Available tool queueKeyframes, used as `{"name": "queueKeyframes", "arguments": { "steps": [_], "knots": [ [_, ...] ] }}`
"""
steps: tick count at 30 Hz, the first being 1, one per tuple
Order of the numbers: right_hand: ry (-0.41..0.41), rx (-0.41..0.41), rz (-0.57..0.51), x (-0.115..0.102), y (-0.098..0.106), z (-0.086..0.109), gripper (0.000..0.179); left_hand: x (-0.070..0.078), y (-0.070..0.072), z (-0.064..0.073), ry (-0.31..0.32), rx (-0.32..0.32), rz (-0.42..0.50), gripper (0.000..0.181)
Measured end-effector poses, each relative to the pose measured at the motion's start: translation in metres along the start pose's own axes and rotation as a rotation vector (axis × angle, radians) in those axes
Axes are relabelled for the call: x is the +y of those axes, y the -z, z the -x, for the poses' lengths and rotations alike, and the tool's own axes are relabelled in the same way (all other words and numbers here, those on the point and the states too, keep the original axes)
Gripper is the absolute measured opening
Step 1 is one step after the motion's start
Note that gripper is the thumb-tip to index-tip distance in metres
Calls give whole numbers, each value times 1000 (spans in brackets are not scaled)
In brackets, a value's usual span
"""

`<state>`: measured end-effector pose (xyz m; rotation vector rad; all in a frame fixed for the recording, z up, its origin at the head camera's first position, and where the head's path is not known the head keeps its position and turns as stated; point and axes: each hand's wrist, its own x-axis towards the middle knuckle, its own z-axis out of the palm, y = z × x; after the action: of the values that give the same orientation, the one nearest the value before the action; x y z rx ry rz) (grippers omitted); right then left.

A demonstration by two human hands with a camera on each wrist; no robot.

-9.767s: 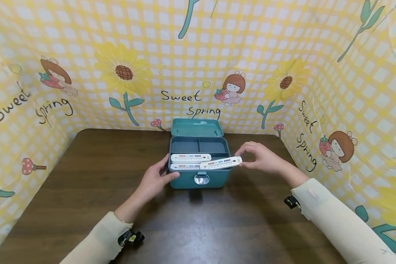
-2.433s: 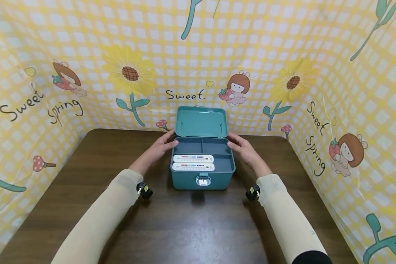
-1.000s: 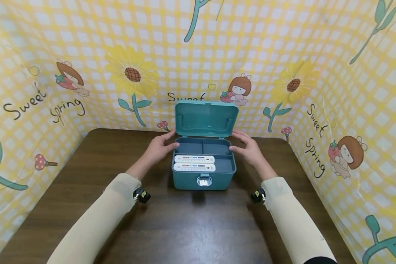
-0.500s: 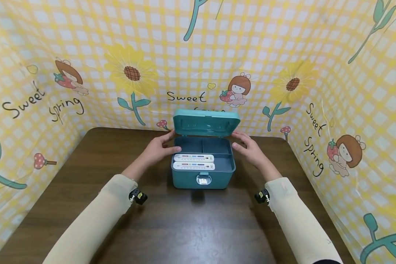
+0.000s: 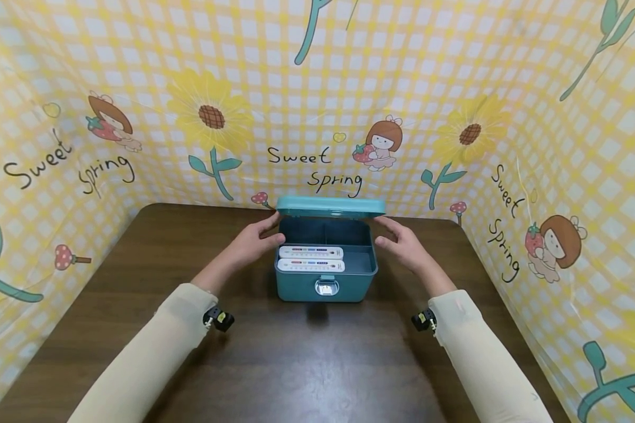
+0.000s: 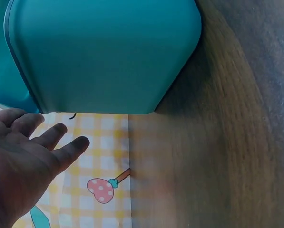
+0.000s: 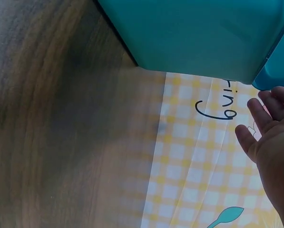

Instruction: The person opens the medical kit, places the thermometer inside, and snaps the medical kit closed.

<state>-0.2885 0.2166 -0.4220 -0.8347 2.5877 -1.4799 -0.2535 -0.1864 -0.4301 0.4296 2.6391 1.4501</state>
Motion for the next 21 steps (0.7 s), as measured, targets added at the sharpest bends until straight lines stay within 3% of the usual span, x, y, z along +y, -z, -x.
{"name": "queueKeyframes", "arguments": {
  "steps": [6, 11, 18, 21],
  "knots": [
    [13, -9, 35, -1, -1, 5, 87, 1, -1, 5, -23, 1, -9, 66],
    [70, -15, -9, 1, -2, 8, 105, 2, -2, 6, 1, 3, 0, 70],
    [99, -17, -35, 3, -3, 10, 100, 3, -3, 9, 36, -3, 9, 82],
    [82, -18, -40, 1, -4, 11, 100, 4, -2, 11, 19, -16, 8, 82]
  ]
}}
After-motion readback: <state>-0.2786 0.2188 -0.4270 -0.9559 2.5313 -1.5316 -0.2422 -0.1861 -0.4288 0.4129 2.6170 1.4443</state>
